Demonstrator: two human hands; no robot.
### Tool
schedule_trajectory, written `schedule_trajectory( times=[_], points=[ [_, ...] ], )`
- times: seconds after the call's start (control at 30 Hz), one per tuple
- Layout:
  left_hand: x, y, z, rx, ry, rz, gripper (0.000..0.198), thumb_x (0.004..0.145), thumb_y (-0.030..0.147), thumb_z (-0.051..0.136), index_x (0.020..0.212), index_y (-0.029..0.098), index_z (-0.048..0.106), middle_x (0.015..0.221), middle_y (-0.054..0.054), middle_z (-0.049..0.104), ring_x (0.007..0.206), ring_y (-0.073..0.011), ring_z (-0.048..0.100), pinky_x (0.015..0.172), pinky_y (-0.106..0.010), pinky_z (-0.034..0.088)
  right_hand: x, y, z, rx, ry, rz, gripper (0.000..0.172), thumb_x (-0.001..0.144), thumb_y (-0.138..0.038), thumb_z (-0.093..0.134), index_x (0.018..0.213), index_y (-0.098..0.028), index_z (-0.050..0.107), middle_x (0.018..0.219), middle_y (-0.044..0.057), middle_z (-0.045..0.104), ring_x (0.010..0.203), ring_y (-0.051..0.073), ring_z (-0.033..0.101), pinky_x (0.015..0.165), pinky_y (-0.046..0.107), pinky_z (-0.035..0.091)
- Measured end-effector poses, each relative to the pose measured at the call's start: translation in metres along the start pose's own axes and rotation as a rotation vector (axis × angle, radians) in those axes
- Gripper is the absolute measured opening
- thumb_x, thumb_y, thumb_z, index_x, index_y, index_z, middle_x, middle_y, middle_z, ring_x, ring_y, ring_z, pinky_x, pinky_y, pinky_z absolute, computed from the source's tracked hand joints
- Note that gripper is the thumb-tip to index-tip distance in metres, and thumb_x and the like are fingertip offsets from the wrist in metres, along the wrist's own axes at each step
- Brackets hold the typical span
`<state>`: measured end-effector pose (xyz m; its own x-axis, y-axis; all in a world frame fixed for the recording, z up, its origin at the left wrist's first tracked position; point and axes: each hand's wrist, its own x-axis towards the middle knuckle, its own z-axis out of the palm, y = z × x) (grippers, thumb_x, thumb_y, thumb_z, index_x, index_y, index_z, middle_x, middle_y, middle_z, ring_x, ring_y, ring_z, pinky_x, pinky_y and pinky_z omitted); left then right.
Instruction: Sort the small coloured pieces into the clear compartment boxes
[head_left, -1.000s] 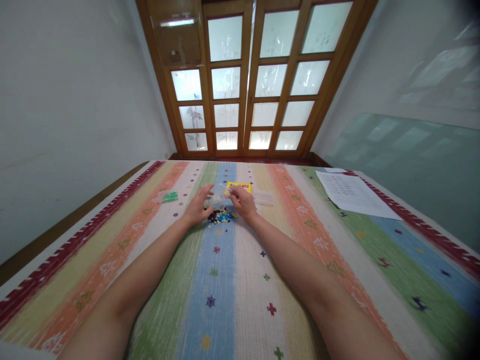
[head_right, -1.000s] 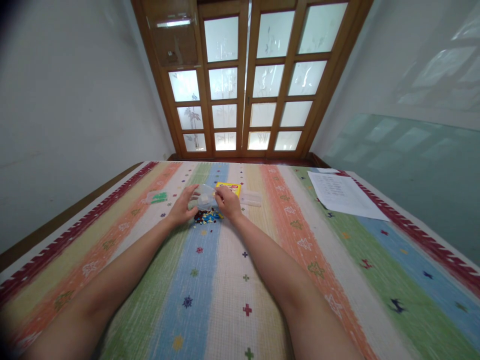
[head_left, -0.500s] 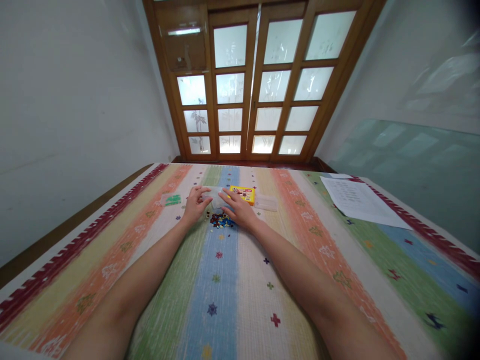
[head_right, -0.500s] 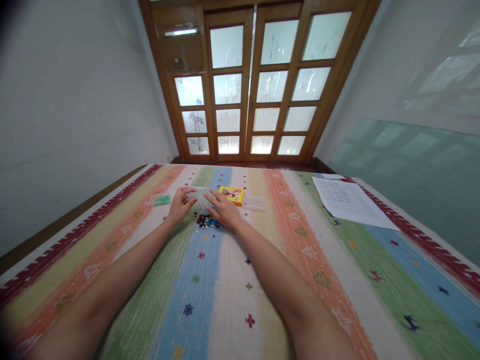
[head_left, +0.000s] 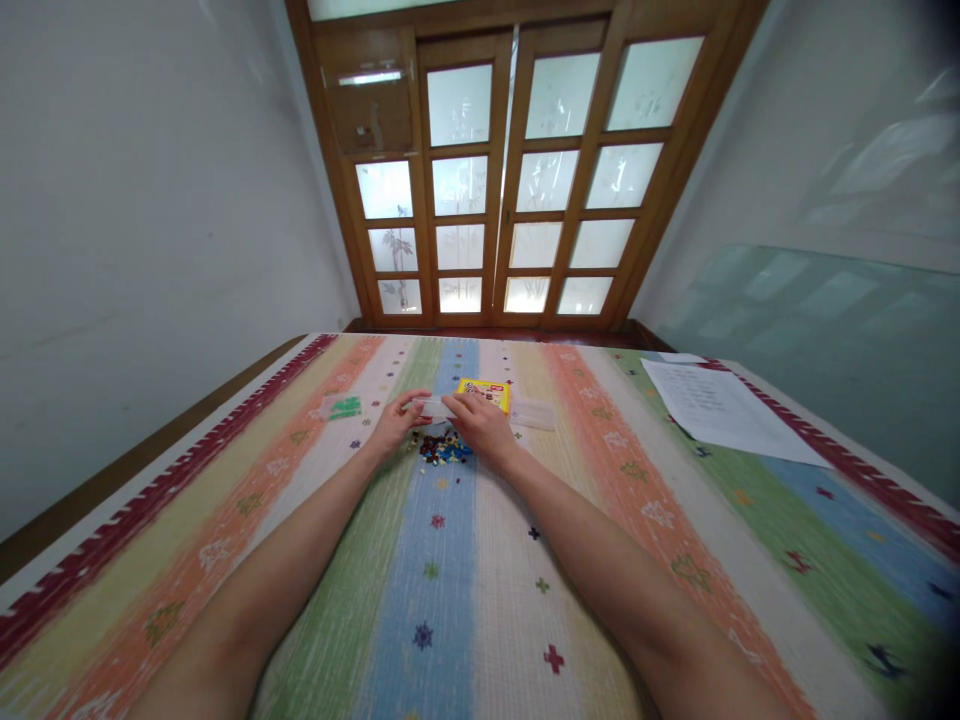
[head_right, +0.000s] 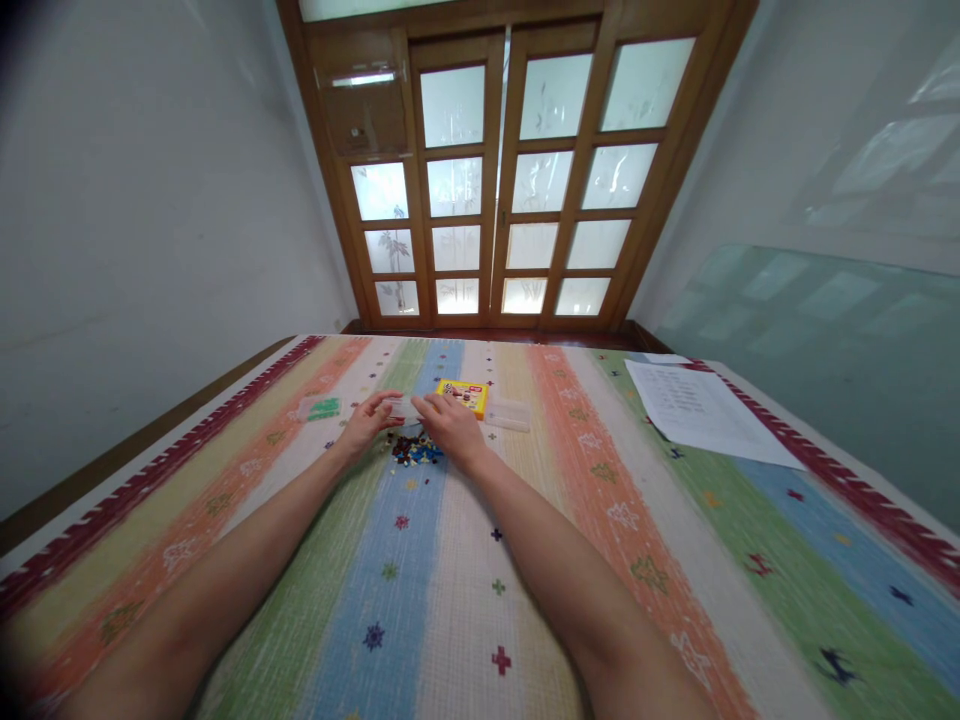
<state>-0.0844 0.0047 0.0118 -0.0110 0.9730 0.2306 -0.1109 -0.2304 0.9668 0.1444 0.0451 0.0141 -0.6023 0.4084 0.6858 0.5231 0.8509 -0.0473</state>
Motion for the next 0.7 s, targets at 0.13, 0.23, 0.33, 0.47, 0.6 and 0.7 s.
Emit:
schedule_trajectory(
  times=[0.13, 0.23, 0.33, 0.47, 0.6, 0.7],
  points=[
    [0.002, 0.000, -0.004, 0.090, -0.015, 0.019, 0.059, 0.082, 0.062, 0.081, 0.122, 0.020, 0.072, 0.105, -0.007, 0.073, 0.084, -0.0160, 0.070, 0.083, -0.033, 0.062, 0.001, -0.004, -0.002, 0.001, -0.009, -0.022, 0.042, 0.099, -0.023, 0.065, 0.141, -0.022, 0.060, 0.127, 0.013, 0.069, 0.117, 0.030, 0.062, 0.104, 0.047, 0.052],
    [0.002, 0.000, -0.003, 0.152, -0.022, 0.049, 0.056, 0.082, 0.062, 0.080, 0.119, 0.021, 0.074, 0.112, -0.008, 0.073, 0.086, -0.0169, 0.071, 0.080, -0.032, 0.061, 0.001, -0.006, -0.002, 0.018, -0.001, -0.052, 0.049, 0.098, -0.023, 0.067, 0.146, -0.020, 0.057, 0.129, 0.014, 0.068, 0.118, 0.031, 0.061, 0.105, 0.048, 0.051],
    [0.000, -0.002, -0.001, 0.217, -0.047, 0.092, 0.051, 0.086, 0.060, 0.077, 0.119, 0.021, 0.075, 0.124, -0.010, 0.070, 0.094, -0.0188, 0.071, 0.081, -0.032, 0.059, 0.001, -0.005, -0.002, 0.055, 0.003, -0.080, 0.048, 0.098, -0.022, 0.067, 0.145, -0.021, 0.059, 0.129, 0.013, 0.069, 0.117, 0.029, 0.062, 0.106, 0.046, 0.052],
    [0.000, -0.004, 0.000, 0.334, -0.088, 0.159, 0.048, 0.090, 0.057, 0.072, 0.123, 0.021, 0.074, 0.130, -0.012, 0.067, 0.105, -0.0218, 0.069, 0.085, -0.032, 0.059, 0.000, -0.002, -0.004, 0.073, 0.008, -0.093, 0.044, 0.099, -0.018, 0.063, 0.143, -0.022, 0.061, 0.133, 0.013, 0.068, 0.120, 0.029, 0.062, 0.108, 0.049, 0.050],
    [0.004, -0.002, -0.006, 0.423, -0.058, 0.231, 0.046, 0.092, 0.053, 0.071, 0.124, 0.021, 0.074, 0.126, -0.012, 0.067, 0.101, -0.0214, 0.068, 0.084, -0.033, 0.059, -0.001, -0.003, -0.002, 0.084, -0.003, -0.058, 0.050, 0.099, -0.018, 0.061, 0.149, -0.023, 0.057, 0.143, 0.013, 0.064, 0.129, 0.029, 0.059, 0.114, 0.050, 0.048],
    [0.009, 0.000, -0.022, 0.571, 0.136, 0.299, 0.043, 0.093, 0.052, 0.068, 0.124, 0.023, 0.074, 0.125, -0.011, 0.066, 0.100, -0.0215, 0.067, 0.085, -0.034, 0.059, -0.003, 0.001, 0.002, 0.106, 0.001, 0.023, 0.060, 0.101, -0.025, 0.060, 0.159, -0.024, 0.045, 0.154, 0.014, 0.055, 0.140, 0.030, 0.053, 0.119, 0.053, 0.045]
  ],
)
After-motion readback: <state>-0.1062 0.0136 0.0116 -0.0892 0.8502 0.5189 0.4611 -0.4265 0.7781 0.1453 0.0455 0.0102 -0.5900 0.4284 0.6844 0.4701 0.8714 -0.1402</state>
